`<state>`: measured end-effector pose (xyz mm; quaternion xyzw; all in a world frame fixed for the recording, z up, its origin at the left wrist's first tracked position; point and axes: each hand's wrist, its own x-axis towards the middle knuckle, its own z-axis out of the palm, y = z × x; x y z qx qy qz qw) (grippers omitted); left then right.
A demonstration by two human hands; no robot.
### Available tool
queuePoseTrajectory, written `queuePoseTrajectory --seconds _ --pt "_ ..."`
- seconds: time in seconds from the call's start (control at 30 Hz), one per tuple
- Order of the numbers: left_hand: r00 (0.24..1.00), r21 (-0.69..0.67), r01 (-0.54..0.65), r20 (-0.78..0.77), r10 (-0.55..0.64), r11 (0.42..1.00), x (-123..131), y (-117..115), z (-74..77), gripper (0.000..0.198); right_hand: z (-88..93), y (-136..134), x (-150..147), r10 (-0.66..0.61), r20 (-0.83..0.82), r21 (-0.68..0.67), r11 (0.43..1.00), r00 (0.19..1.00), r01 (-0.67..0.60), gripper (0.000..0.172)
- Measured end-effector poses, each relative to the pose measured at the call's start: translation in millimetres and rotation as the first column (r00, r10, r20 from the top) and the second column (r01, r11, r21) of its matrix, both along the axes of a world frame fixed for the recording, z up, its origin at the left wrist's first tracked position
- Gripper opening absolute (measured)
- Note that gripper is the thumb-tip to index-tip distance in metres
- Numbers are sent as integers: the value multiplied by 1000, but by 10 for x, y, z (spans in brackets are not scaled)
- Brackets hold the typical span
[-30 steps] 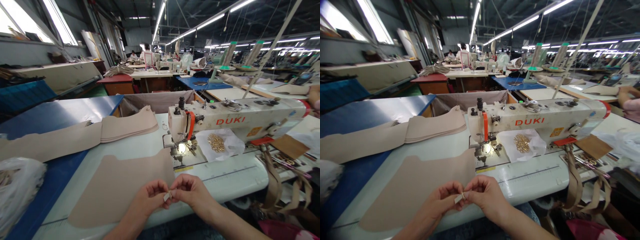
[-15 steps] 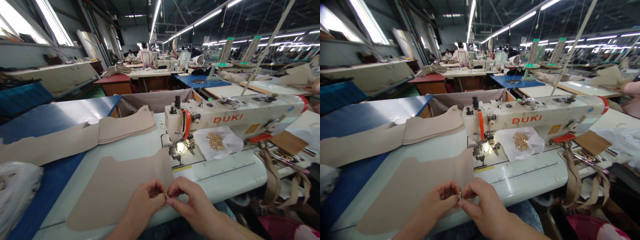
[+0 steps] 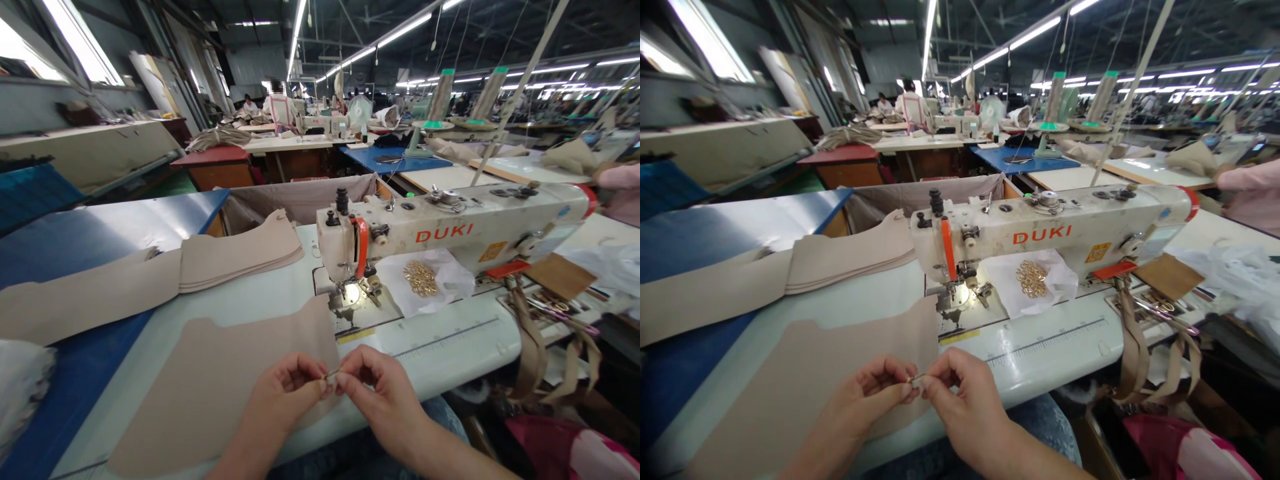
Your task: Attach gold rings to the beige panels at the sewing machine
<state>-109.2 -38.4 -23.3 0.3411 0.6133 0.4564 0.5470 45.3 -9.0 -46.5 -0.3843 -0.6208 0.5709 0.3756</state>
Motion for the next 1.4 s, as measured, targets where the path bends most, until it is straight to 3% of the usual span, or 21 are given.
queuePoseTrajectory --seconds 0.13,0.3,0.5,0.6,0.77,0.93,1.07,1.17,1.3,1.4 --pt "996 -28 5 84 -2 1000 1 11 -15 22 -11 11 -8 -31 50 48 998 998 28 10" --pt "1000 25 8 -28 -7 1000 14 0 -31 26 11 18 1 -35 48 62 998 998 32 11" --pt "987 128 -22 -153 42 992 51 -45 -29 18 17 51 28 19 -192 -223 973 981 -63 22" --pt "987 143 -19 -157 42 989 60 -41 -26 17 28 77 52 58 -231 -271 955 971 -122 24" --pt "984 146 11 -177 15 989 55 -56 -41 14 93 108 95 112 -144 -261 954 983 -147 21" --pt "980 132 46 -198 -19 990 35 -53 -55 12 166 153 152 168 51 -123 979 984 -161 11" --pt "974 44 90 -211 -79 995 -2 22 -65 13 141 203 168 178 238 27 981 955 -190 11" --pt "964 -34 151 -218 -155 988 -69 119 -90 13 71 243 148 182 280 39 979 943 -201 13" --pt "886 -37 355 -305 -348 934 -246 324 -140 12 -39 342 117 171 225 -93 984 959 -153 13" --pt "757 91 399 -594 -272 912 -391 526 -238 23 -100 467 111 165 142 -237 963 976 -129 9"
